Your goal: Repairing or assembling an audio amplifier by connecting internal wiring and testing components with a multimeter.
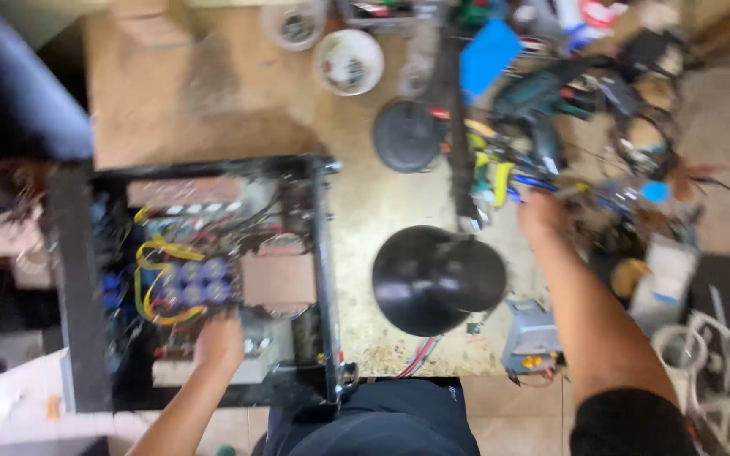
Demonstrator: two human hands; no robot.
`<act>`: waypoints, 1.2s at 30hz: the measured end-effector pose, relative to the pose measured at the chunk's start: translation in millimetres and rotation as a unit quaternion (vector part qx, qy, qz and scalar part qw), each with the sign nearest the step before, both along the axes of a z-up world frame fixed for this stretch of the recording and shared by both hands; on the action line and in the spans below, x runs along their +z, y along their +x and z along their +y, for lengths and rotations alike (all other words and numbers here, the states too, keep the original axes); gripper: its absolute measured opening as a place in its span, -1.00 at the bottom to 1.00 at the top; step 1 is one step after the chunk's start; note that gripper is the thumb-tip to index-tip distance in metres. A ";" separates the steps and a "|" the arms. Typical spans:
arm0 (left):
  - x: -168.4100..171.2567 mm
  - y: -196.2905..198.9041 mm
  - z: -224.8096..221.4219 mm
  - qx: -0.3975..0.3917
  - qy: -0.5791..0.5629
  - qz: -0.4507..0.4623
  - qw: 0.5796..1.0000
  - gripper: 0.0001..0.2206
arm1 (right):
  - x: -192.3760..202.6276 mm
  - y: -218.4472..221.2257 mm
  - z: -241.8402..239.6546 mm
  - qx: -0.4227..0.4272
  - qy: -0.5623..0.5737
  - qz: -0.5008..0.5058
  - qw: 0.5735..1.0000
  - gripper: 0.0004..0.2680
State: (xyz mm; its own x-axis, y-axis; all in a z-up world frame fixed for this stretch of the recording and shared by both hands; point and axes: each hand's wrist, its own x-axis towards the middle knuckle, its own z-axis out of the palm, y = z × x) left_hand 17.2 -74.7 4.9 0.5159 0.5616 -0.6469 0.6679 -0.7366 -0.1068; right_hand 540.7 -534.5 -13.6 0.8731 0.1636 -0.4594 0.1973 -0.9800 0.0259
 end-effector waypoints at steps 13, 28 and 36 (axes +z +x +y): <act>29.1 32.9 -9.8 0.001 -0.031 -0.050 0.998 -0.64 | -103.8 55.0 -64.7 0.187 -0.023 -0.163 0.968 -0.70; -57.5 -15.6 -14.5 -0.062 0.107 -0.212 0.969 -0.79 | -0.9 -24.4 -114.8 0.227 0.006 -0.170 0.959 -0.79; 0.2 18.3 -13.1 -0.028 -0.003 -0.076 0.997 -0.72 | 112.6 -101.1 -88.0 0.251 -0.037 -0.219 0.942 -0.85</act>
State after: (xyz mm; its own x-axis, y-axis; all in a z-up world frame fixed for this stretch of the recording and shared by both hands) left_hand 35.5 -87.8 5.1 0.6389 0.5252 -0.5622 0.6340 -0.7734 -0.0021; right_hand 439.6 -622.5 99.0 0.8033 0.5873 -0.0992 0.5891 -0.7588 0.2778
